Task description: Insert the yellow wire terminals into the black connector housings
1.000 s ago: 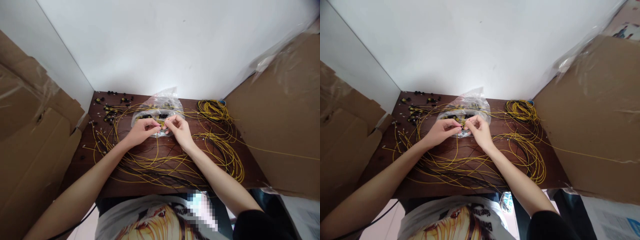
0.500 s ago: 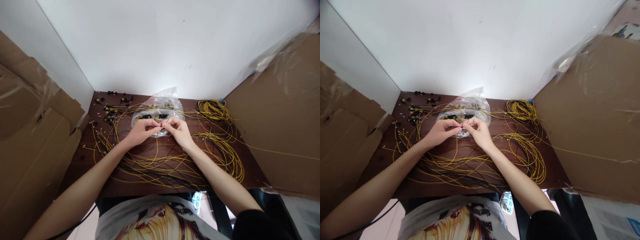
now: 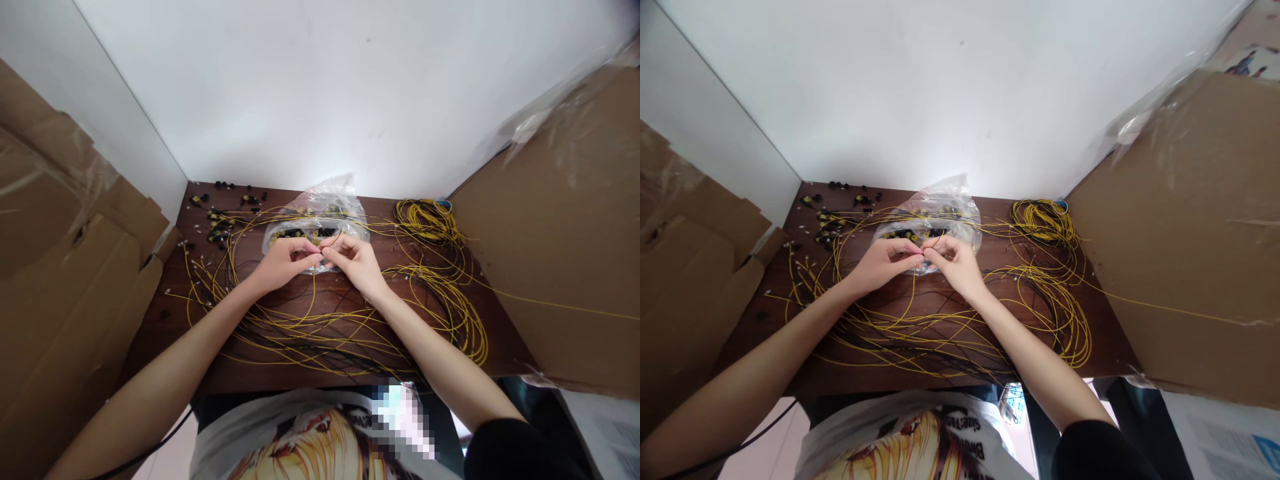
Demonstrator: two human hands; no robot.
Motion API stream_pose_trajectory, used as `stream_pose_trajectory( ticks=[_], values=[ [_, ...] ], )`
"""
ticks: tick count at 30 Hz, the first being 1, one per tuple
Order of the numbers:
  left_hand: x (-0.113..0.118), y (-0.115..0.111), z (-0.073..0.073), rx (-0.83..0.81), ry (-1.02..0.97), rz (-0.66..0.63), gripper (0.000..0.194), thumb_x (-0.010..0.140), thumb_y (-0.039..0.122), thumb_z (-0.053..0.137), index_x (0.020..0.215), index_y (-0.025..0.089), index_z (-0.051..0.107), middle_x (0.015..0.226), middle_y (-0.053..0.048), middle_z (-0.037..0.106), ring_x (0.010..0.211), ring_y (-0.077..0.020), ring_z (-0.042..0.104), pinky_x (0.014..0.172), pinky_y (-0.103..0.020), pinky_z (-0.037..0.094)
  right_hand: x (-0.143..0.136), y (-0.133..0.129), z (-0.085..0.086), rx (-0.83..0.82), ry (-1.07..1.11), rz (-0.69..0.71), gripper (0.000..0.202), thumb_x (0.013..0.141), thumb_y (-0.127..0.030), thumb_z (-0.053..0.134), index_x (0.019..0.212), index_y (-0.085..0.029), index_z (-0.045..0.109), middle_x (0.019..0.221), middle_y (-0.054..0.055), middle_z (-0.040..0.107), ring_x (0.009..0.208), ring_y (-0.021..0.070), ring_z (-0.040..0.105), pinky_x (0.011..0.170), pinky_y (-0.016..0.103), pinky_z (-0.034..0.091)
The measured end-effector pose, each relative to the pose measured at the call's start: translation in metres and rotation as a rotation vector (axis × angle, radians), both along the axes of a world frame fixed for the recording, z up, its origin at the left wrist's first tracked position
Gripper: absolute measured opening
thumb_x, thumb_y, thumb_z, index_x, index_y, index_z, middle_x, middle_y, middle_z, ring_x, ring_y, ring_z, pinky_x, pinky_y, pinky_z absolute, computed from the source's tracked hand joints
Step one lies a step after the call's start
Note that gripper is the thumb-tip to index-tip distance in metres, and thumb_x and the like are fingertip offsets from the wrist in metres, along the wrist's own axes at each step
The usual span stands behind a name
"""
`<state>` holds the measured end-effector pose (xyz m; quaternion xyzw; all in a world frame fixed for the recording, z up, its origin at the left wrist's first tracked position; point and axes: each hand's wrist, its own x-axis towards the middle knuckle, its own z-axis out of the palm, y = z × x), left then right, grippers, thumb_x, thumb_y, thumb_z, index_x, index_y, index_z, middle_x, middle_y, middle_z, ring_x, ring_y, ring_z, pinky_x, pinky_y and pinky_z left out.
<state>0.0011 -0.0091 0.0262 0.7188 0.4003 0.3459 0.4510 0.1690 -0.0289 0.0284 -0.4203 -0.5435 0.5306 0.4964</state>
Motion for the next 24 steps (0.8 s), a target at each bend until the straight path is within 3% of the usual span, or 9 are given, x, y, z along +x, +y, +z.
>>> stream_pose_trajectory(
  ticks=[13, 19, 24],
  values=[
    [0.0002, -0.0011, 0.0027, -0.014, -0.008, -0.006, 0.021, 0.077, 0.031, 0.061, 0.079, 0.012, 0.067, 0.072, -0.005, 0.068, 0.066, -0.0128, 0.061, 0.064, -0.024, 0.047, 0.0037, 0.0025, 0.0016, 0.068, -0.055, -0.141, 0.024, 0.070, -0.039, 0.069, 0.067, -0.016, 0.064, 0.077, 0.004, 0.064, 0.063, 0.0120, 0.055, 0.054, 0.025, 0.048],
    [-0.0004, -0.0008, 0.0016, -0.012, -0.004, -0.007, 0.021, 0.076, 0.032, 0.061, 0.081, 0.012, 0.067, 0.074, -0.005, 0.069, 0.066, -0.0126, 0.060, 0.063, -0.024, 0.047, 0.0025, 0.0011, 0.0020, 0.053, -0.077, -0.118, 0.025, 0.071, -0.042, 0.068, 0.068, -0.017, 0.065, 0.083, 0.004, 0.066, 0.062, 0.0114, 0.054, 0.055, 0.025, 0.047],
    [-0.0009, -0.0004, 0.0023, -0.003, -0.010, -0.018, 0.021, 0.076, 0.031, 0.061, 0.080, 0.012, 0.067, 0.074, -0.005, 0.069, 0.066, -0.0125, 0.060, 0.063, -0.024, 0.047, 0.0040, 0.0028, 0.0007, 0.051, -0.140, -0.084, 0.026, 0.071, -0.042, 0.068, 0.066, -0.017, 0.065, 0.075, 0.003, 0.064, 0.060, 0.0106, 0.052, 0.056, 0.025, 0.046]
  ],
)
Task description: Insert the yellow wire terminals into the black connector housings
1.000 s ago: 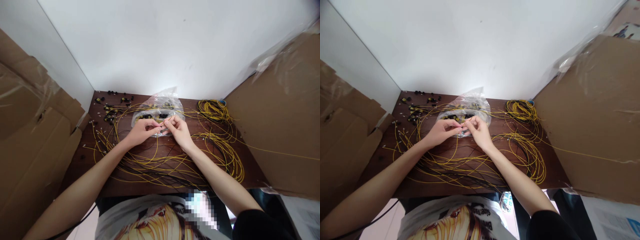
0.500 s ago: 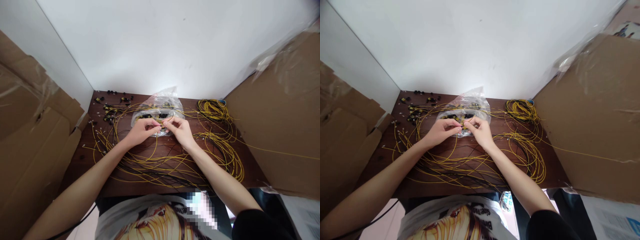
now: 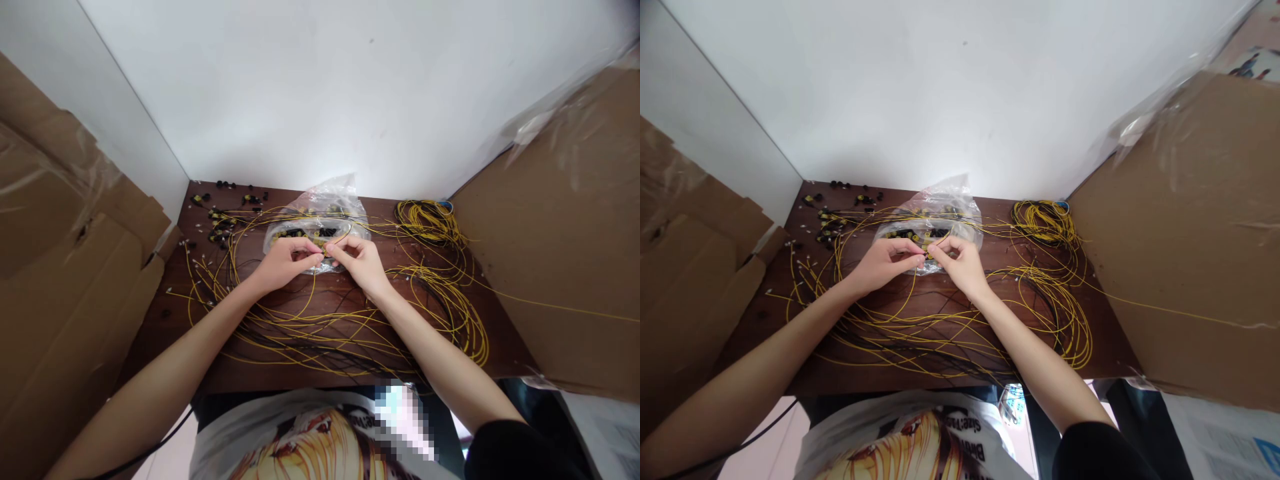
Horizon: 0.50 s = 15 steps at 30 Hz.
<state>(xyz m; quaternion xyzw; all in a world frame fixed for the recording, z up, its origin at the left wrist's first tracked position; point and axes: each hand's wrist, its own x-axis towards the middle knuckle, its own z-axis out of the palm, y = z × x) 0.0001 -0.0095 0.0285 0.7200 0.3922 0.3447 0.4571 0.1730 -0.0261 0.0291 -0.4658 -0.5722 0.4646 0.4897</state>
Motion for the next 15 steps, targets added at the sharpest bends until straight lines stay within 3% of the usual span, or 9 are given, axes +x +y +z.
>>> stream_pose_trajectory(
  ticks=[15],
  values=[
    [0.0000, -0.0007, -0.0001, -0.002, 0.016, 0.005, 0.022, 0.077, 0.032, 0.061, 0.079, 0.011, 0.066, 0.074, -0.005, 0.067, 0.065, -0.0120, 0.058, 0.064, -0.024, 0.047, 0.0009, 0.0008, -0.0003, 0.036, 0.077, -0.127, 0.025, 0.070, -0.041, 0.069, 0.065, -0.017, 0.064, 0.069, 0.003, 0.062, 0.062, 0.0131, 0.053, 0.054, 0.025, 0.046]
  ],
)
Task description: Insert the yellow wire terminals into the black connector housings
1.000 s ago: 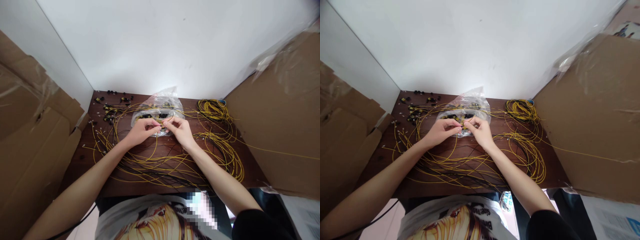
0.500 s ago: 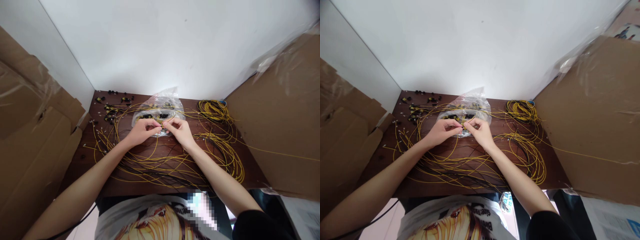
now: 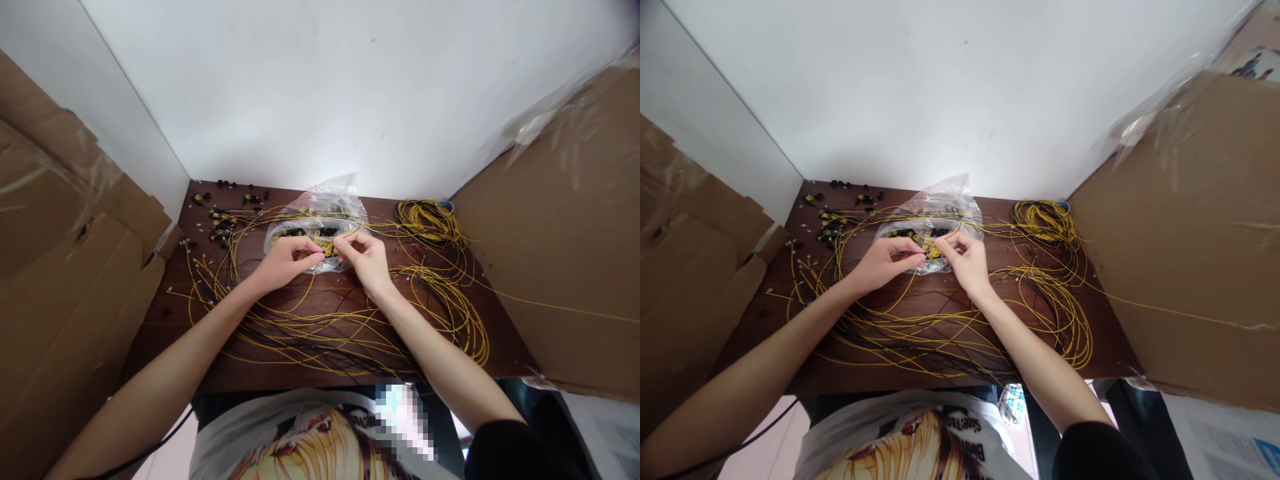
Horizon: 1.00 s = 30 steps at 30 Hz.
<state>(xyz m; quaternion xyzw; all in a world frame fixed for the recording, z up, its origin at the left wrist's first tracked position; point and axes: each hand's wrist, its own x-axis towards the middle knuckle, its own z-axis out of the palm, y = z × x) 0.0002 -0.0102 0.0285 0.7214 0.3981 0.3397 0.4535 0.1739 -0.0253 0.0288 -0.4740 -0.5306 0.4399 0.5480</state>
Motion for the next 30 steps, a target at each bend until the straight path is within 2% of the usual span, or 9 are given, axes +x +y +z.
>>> stream_pose_trajectory(
  ticks=[5, 12, 18, 21, 30],
  values=[
    [-0.001, 0.000, -0.002, -0.001, 0.015, 0.002, 0.022, 0.076, 0.033, 0.062, 0.078, 0.012, 0.067, 0.073, -0.005, 0.067, 0.063, -0.0115, 0.057, 0.062, -0.023, 0.046, 0.000, 0.000, -0.001, 0.000, -0.026, 0.022, 0.025, 0.071, -0.041, 0.069, 0.068, -0.017, 0.064, 0.070, 0.002, 0.062, 0.058, 0.0113, 0.053, 0.055, 0.025, 0.046],
    [0.001, 0.000, 0.002, 0.013, -0.007, -0.002, 0.026, 0.080, 0.035, 0.056, 0.075, 0.012, 0.066, 0.071, -0.004, 0.066, 0.065, -0.0118, 0.056, 0.062, -0.023, 0.043, 0.000, -0.001, -0.004, 0.002, -0.061, 0.058, 0.024, 0.071, -0.041, 0.068, 0.073, -0.018, 0.067, 0.078, 0.004, 0.066, 0.067, 0.0143, 0.057, 0.059, 0.027, 0.047],
    [0.000, 0.000, 0.006, -0.014, 0.020, -0.052, 0.029, 0.082, 0.035, 0.052, 0.078, 0.012, 0.069, 0.075, -0.004, 0.068, 0.069, -0.0130, 0.057, 0.067, -0.024, 0.043, -0.001, -0.001, -0.004, 0.017, -0.046, 0.089, 0.021, 0.073, -0.039, 0.067, 0.074, -0.018, 0.068, 0.072, 0.003, 0.067, 0.065, 0.0144, 0.058, 0.058, 0.027, 0.046],
    [-0.001, 0.000, 0.007, -0.019, 0.044, -0.081, 0.031, 0.082, 0.036, 0.051, 0.074, 0.012, 0.069, 0.073, -0.003, 0.067, 0.068, -0.0126, 0.056, 0.065, -0.023, 0.043, -0.001, -0.001, -0.003, 0.029, -0.060, 0.100, 0.022, 0.074, -0.040, 0.066, 0.074, -0.018, 0.068, 0.069, 0.002, 0.066, 0.065, 0.0144, 0.058, 0.059, 0.027, 0.047],
    [-0.001, 0.000, 0.006, -0.038, 0.018, -0.086, 0.030, 0.084, 0.036, 0.051, 0.074, 0.013, 0.068, 0.074, -0.003, 0.067, 0.069, -0.0114, 0.057, 0.066, -0.021, 0.042, 0.001, 0.001, 0.000, 0.011, 0.003, -0.007, 0.025, 0.069, -0.041, 0.070, 0.069, -0.017, 0.064, 0.065, 0.001, 0.060, 0.061, 0.0125, 0.054, 0.054, 0.025, 0.046]
  ],
)
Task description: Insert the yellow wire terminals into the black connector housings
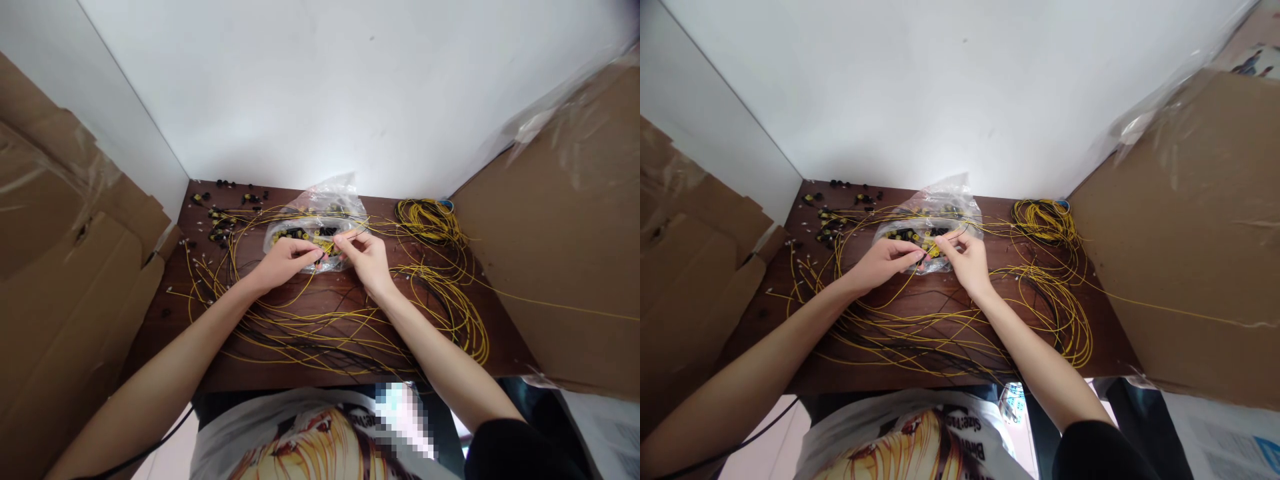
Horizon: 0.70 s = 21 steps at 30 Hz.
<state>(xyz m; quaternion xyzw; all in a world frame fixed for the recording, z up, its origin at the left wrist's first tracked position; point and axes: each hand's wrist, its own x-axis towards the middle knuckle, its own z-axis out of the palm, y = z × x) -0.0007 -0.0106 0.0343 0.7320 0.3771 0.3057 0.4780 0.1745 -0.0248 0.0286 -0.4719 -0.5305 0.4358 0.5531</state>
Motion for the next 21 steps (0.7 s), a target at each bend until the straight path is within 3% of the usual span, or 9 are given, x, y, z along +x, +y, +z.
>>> stream_pose_trajectory(
  ticks=[9, 21],
  values=[
    [0.0003, -0.0001, 0.0018, 0.013, -0.004, 0.008, 0.030, 0.084, 0.034, 0.050, 0.071, 0.013, 0.068, 0.071, -0.002, 0.067, 0.065, -0.0108, 0.055, 0.064, -0.021, 0.041, -0.0019, -0.0033, 0.0071, -0.039, 0.003, 0.141, 0.022, 0.071, -0.038, 0.069, 0.081, -0.019, 0.066, 0.063, -0.001, 0.063, 0.057, 0.0124, 0.056, 0.055, 0.027, 0.044],
    [-0.0002, 0.0002, 0.0013, -0.009, -0.043, 0.004, 0.030, 0.084, 0.034, 0.052, 0.074, 0.011, 0.069, 0.072, -0.002, 0.067, 0.065, -0.0103, 0.055, 0.063, -0.021, 0.039, 0.0001, -0.0020, 0.0096, -0.050, 0.110, 0.210, 0.018, 0.065, -0.030, 0.074, 0.076, -0.018, 0.068, 0.068, 0.000, 0.067, 0.065, 0.0127, 0.063, 0.063, 0.027, 0.050]
  ],
)
